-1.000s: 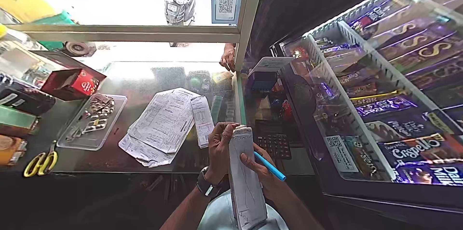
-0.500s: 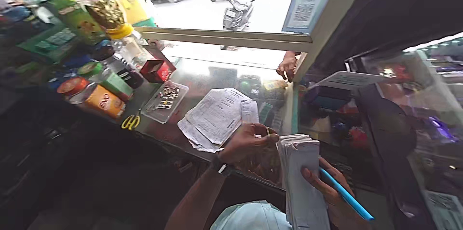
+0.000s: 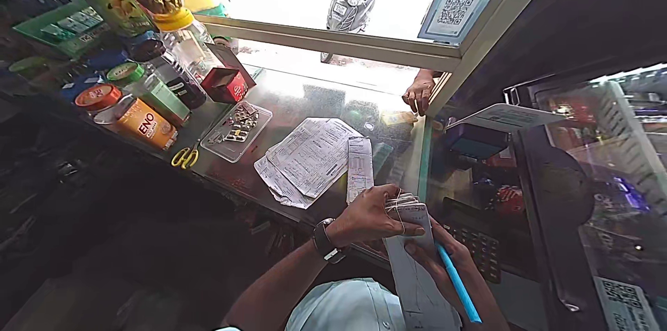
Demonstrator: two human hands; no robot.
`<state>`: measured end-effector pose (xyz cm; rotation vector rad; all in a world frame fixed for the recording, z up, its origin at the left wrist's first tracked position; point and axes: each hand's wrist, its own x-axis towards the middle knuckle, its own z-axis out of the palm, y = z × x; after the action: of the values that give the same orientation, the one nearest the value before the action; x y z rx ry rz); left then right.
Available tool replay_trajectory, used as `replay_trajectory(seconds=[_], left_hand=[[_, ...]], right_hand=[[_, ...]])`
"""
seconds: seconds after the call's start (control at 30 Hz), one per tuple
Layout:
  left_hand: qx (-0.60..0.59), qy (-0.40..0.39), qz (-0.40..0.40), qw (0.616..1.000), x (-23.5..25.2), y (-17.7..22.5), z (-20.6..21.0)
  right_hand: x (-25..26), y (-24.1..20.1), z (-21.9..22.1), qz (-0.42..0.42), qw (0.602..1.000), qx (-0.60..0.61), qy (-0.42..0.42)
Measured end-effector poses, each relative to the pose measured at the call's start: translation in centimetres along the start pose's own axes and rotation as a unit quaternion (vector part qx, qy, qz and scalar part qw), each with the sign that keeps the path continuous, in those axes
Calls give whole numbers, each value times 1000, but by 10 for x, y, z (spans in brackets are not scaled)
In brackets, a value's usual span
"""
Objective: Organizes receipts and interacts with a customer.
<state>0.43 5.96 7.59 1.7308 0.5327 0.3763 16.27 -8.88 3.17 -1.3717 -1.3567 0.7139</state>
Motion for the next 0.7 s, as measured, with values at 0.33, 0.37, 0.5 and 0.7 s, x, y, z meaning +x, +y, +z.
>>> replay_trajectory(seconds=[0.33, 0.37, 0.5, 0.7], left_hand=[[78, 94, 143, 982, -11, 8, 31], [101, 116, 158, 975, -14, 11, 38], [213, 190, 182, 941, -33, 21, 61], [338, 243, 203, 886, -42, 28, 82]], right_hand=[[2, -9, -33, -53, 997, -31, -42], [0, -15, -42, -56, 997, -39, -28], [-13, -46, -47, -141, 984, -31, 101], [-31, -72, 2, -123, 969, -125, 172]])
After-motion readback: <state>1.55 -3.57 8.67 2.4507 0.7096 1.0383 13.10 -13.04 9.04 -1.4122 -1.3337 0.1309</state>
